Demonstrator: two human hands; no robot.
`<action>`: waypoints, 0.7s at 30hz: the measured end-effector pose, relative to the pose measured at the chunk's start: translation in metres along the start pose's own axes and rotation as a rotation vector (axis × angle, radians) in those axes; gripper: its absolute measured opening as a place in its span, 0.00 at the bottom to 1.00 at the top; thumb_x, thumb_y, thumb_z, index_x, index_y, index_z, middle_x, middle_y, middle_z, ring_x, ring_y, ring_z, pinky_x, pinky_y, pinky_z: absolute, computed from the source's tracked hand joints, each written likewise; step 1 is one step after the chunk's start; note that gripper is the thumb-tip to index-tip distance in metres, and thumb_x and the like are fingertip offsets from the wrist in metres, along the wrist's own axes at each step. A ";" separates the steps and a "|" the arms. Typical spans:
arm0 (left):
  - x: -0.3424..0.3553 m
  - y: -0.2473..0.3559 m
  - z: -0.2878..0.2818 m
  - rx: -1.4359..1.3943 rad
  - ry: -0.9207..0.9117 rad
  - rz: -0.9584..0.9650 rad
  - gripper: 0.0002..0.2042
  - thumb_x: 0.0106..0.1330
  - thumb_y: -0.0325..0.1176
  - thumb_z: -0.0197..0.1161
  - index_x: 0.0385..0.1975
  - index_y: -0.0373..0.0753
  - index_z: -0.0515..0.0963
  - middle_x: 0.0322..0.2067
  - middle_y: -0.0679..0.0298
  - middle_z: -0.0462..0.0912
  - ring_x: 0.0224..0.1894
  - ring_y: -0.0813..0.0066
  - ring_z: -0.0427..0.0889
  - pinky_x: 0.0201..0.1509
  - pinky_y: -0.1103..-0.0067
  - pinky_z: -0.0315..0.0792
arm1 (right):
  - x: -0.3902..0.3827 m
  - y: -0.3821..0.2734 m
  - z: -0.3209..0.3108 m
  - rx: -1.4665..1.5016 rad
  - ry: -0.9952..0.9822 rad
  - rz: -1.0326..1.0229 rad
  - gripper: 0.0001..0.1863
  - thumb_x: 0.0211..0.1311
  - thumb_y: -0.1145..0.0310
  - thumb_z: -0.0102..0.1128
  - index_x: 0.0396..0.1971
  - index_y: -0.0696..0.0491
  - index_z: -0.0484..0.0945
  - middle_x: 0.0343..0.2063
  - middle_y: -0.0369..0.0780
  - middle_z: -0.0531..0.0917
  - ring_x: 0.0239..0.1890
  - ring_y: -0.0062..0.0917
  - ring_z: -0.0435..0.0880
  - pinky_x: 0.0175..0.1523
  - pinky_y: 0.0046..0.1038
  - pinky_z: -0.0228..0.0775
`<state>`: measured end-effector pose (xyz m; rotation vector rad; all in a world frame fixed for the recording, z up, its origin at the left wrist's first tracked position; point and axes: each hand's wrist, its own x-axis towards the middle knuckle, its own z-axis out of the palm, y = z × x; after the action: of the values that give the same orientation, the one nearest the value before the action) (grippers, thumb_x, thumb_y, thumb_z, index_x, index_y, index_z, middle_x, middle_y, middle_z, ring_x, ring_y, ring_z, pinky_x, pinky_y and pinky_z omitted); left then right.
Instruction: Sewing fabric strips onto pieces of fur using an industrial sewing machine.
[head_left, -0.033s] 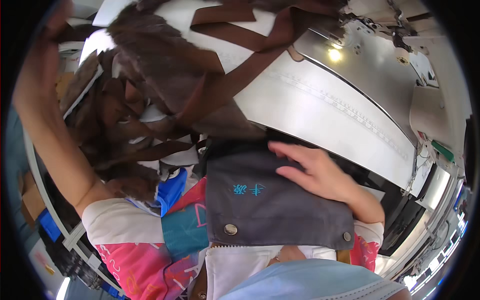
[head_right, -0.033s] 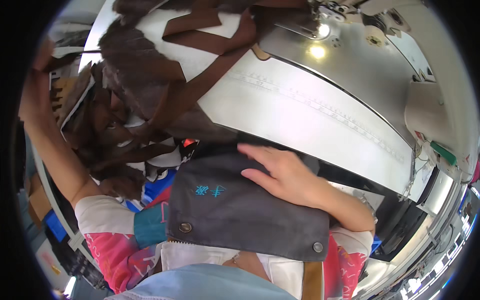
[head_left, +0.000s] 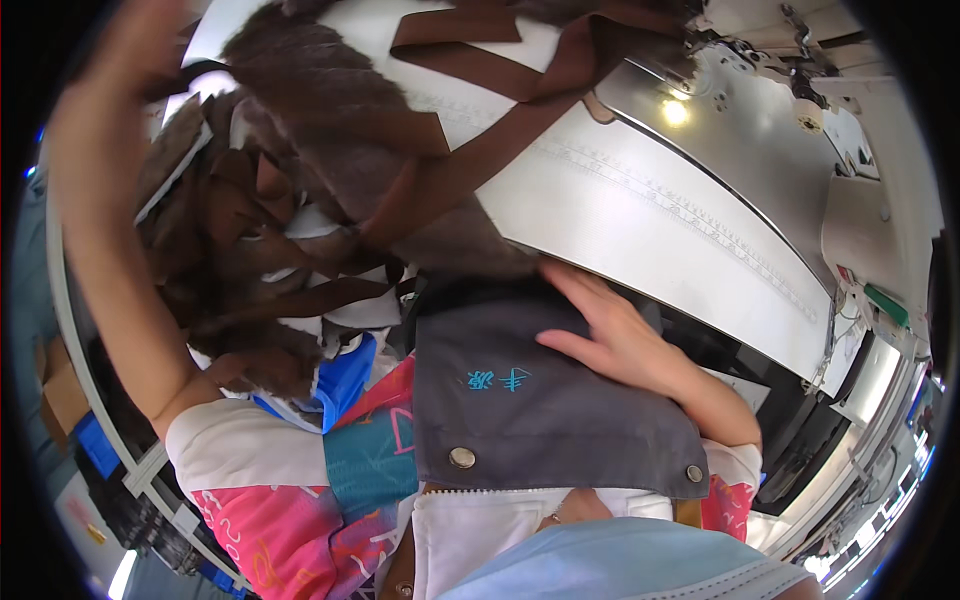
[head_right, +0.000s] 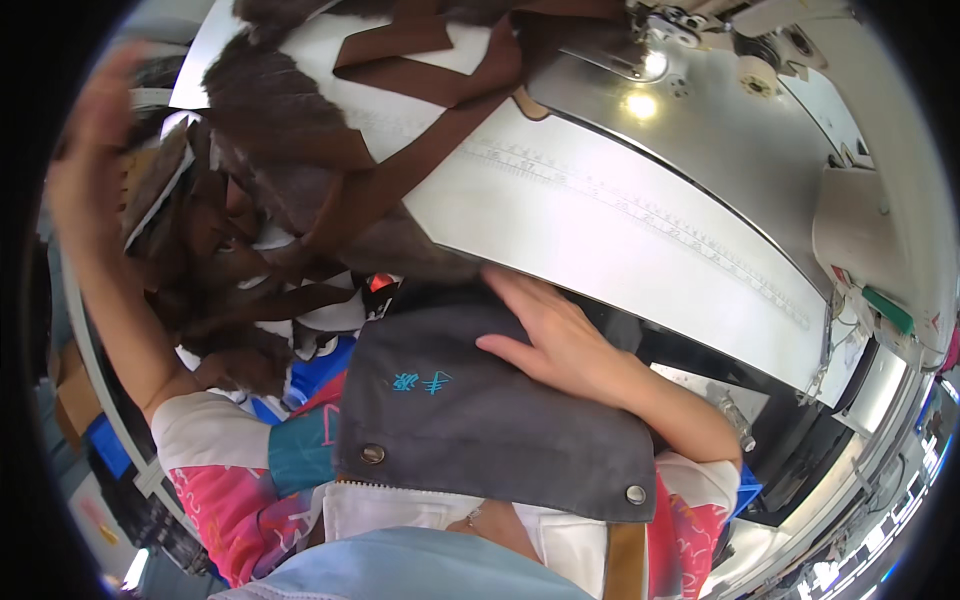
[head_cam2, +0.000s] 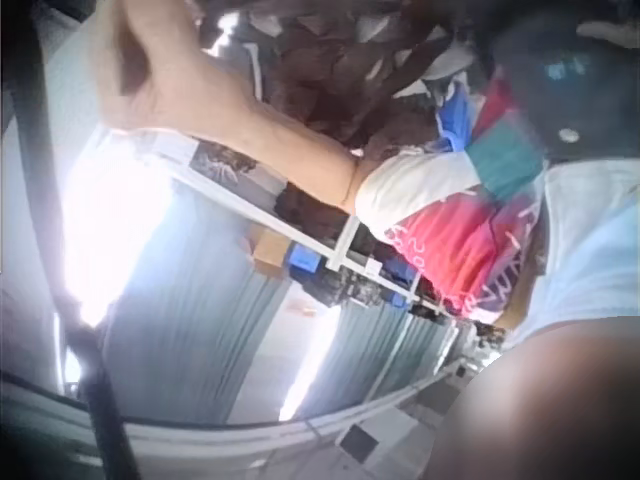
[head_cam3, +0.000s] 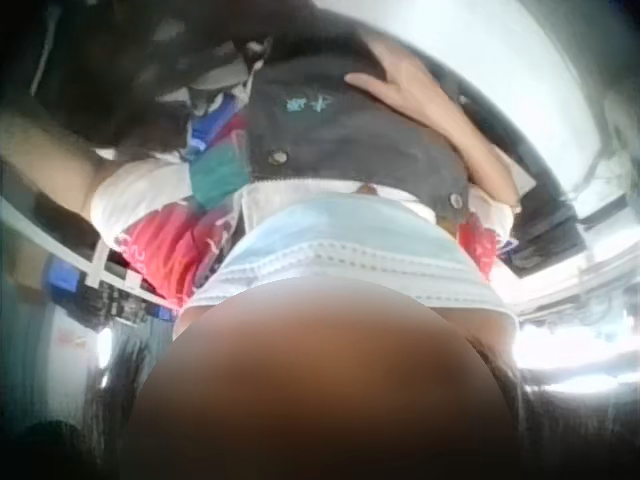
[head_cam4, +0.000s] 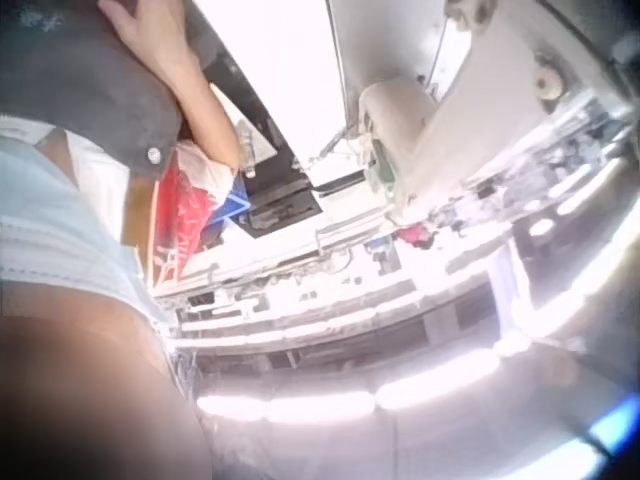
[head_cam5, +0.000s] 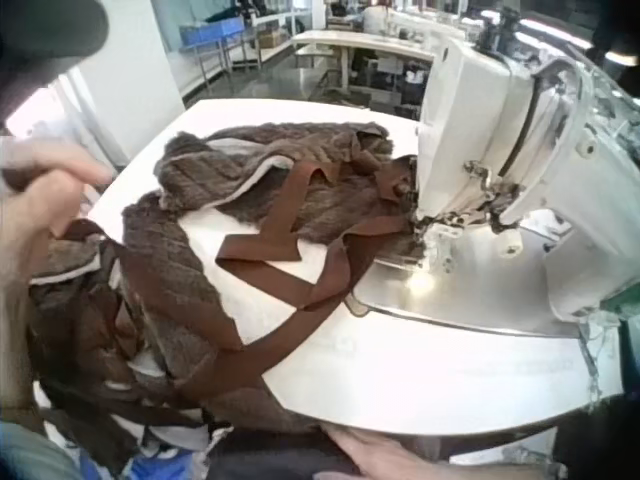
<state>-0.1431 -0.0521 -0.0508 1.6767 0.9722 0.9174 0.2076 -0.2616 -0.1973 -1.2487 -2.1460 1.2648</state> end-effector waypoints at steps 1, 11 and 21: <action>-0.041 0.019 0.054 0.447 0.011 0.107 0.14 0.58 0.27 0.63 0.45 0.37 0.80 0.41 0.60 0.81 0.34 0.78 0.75 0.35 0.82 0.70 | 0.004 0.003 0.022 -0.001 -0.015 0.111 0.36 0.59 0.63 0.63 0.62 0.63 0.59 0.61 0.54 0.62 0.62 0.41 0.63 0.65 0.32 0.55; -0.030 -0.103 0.138 0.799 -0.068 0.562 0.13 0.55 0.39 0.68 0.37 0.43 0.81 0.35 0.66 0.77 0.32 0.67 0.79 0.34 0.76 0.74 | 0.026 -0.034 -0.027 0.569 0.248 0.159 0.10 0.66 0.67 0.53 0.33 0.60 0.76 0.23 0.34 0.77 0.30 0.16 0.74 0.39 0.20 0.68; 0.051 -0.082 0.173 0.775 0.247 0.626 0.14 0.54 0.33 0.69 0.42 0.41 0.81 0.38 0.61 0.78 0.39 0.67 0.79 0.42 0.78 0.73 | 0.038 0.018 -0.080 -0.500 0.554 0.027 0.06 0.59 0.69 0.57 0.31 0.56 0.77 0.26 0.41 0.82 0.27 0.37 0.81 0.29 0.33 0.71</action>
<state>0.0172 -0.0489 -0.1669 2.6673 1.0579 1.2674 0.2487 -0.1848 -0.1745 -1.5877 -2.0662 0.3087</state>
